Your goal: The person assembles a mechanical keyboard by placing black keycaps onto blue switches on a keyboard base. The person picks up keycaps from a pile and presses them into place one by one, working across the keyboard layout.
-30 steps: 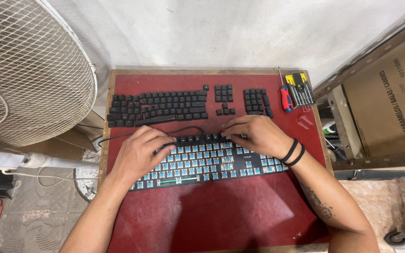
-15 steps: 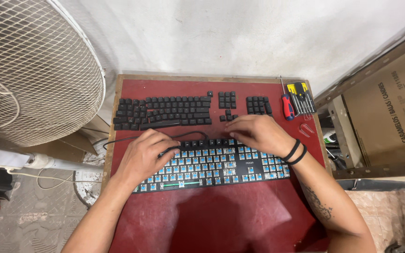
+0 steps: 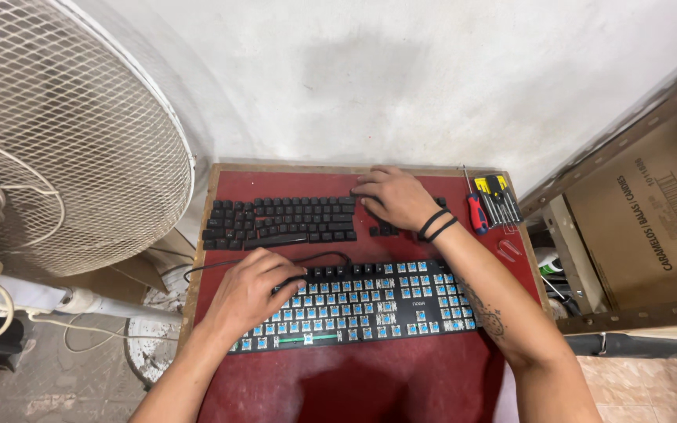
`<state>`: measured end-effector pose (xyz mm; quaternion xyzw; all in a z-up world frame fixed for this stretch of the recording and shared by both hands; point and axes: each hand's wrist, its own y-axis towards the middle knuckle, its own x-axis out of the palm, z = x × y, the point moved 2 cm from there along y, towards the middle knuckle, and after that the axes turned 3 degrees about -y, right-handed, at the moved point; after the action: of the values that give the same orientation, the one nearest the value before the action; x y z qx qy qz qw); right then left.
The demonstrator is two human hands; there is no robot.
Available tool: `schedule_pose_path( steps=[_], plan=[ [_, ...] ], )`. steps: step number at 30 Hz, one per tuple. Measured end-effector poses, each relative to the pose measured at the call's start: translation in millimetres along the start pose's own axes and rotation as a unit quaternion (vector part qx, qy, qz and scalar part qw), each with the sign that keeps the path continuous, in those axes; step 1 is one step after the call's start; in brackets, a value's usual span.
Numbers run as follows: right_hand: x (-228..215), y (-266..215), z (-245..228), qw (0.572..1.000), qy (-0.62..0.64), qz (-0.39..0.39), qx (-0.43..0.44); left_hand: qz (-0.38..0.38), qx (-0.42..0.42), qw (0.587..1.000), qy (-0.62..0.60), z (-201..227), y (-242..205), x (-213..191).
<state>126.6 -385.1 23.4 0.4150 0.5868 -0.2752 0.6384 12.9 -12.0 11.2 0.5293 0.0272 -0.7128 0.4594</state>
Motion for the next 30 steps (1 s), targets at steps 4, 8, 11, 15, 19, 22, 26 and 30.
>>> schedule_pose_path(
  steps=[4, 8, 11, 15, 19, 22, 26, 30],
  plan=[
    [11, 18, 12, 0.998, -0.020, -0.035, 0.041, -0.001, -0.001, 1.000, 0.007, -2, 1, 3],
    [16, 28, 23, 0.999, 0.016, -0.033, 0.033, -0.003, 0.020, 1.000, -0.002, -6, -1, 4],
    [11, 36, 24, 0.997, 0.046, -0.039, 0.046, 0.000, 0.044, 0.999, -0.016, -6, 0, 3],
    [24, 46, 29, 0.994, 0.035, -0.063, 0.080, 0.002, 0.044, 0.999, -0.012, -5, -1, 3],
    [13, 38, 22, 0.996, 0.038, -0.039, 0.070, 0.001, 0.048, 0.999, -0.017, -3, -1, 0],
    [-1, 20, 15, 0.998, 0.023, 0.006, 0.051, -0.004, 0.044, 0.999, -0.014, -5, -1, 2],
    [-32, -25, -4, 0.998, 0.048, 0.037, 0.031, 0.002, 0.048, 0.999, -0.011, -4, 0, 1],
    [-52, -80, -22, 0.994, 0.084, 0.002, 0.066, -0.008, -0.007, 1.000, 0.011, -3, -2, 4]
  ],
)
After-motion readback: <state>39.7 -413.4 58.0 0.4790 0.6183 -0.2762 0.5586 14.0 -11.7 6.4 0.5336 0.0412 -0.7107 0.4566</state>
